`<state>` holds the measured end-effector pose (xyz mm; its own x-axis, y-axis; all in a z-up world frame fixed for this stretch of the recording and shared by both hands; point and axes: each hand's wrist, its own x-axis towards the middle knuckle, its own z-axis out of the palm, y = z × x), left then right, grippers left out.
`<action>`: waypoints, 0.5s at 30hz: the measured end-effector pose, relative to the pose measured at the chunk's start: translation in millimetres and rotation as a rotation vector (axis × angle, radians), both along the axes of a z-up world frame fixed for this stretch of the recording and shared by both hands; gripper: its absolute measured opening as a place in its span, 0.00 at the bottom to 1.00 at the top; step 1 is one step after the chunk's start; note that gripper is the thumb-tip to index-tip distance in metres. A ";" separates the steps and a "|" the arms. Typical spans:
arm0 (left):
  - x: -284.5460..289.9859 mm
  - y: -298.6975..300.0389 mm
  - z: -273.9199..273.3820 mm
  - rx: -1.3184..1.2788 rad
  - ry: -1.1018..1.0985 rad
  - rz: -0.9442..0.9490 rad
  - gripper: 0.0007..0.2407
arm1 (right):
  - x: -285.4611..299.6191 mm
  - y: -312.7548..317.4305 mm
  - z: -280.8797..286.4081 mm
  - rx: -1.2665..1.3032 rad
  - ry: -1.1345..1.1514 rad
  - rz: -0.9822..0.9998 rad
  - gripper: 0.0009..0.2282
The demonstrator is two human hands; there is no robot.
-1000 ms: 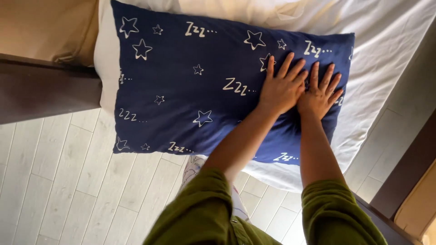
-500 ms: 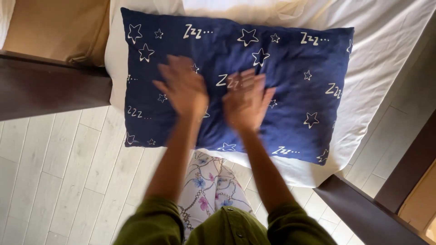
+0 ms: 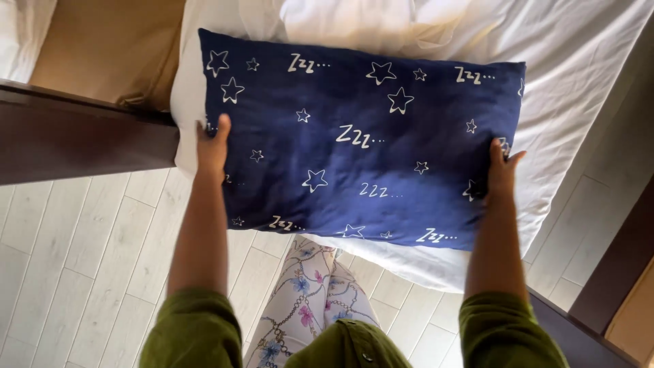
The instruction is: The person places a folded white cloth on a wooden shelf under a bed. They then pick up a blue pillow with a star pattern, smooth it, and place it on the bed. Finally, the person picks up a white pillowcase and begins to unfold it, preparing to put it on a pillow.
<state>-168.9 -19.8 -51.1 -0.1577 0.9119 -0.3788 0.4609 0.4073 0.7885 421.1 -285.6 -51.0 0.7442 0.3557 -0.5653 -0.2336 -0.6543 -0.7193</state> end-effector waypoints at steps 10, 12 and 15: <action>50.4 30.9 129.4 0.025 -0.732 0.158 0.25 | 13.9 -30.0 175.1 0.958 0.080 -0.050 0.30; 39.6 26.8 159.8 0.229 -1.123 -0.044 0.21 | -10.2 -33.3 228.9 1.096 0.126 0.273 0.31; -5.7 29.9 146.6 0.127 -1.266 -0.006 0.16 | 59.5 -116.5 194.1 0.769 0.003 0.362 0.26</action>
<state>-174.6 10.1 95.5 0.2532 0.9521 -0.1712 -0.6384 0.2974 0.7099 480.6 -402.1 143.1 0.5090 0.8579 -0.0702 -0.1066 -0.0181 -0.9941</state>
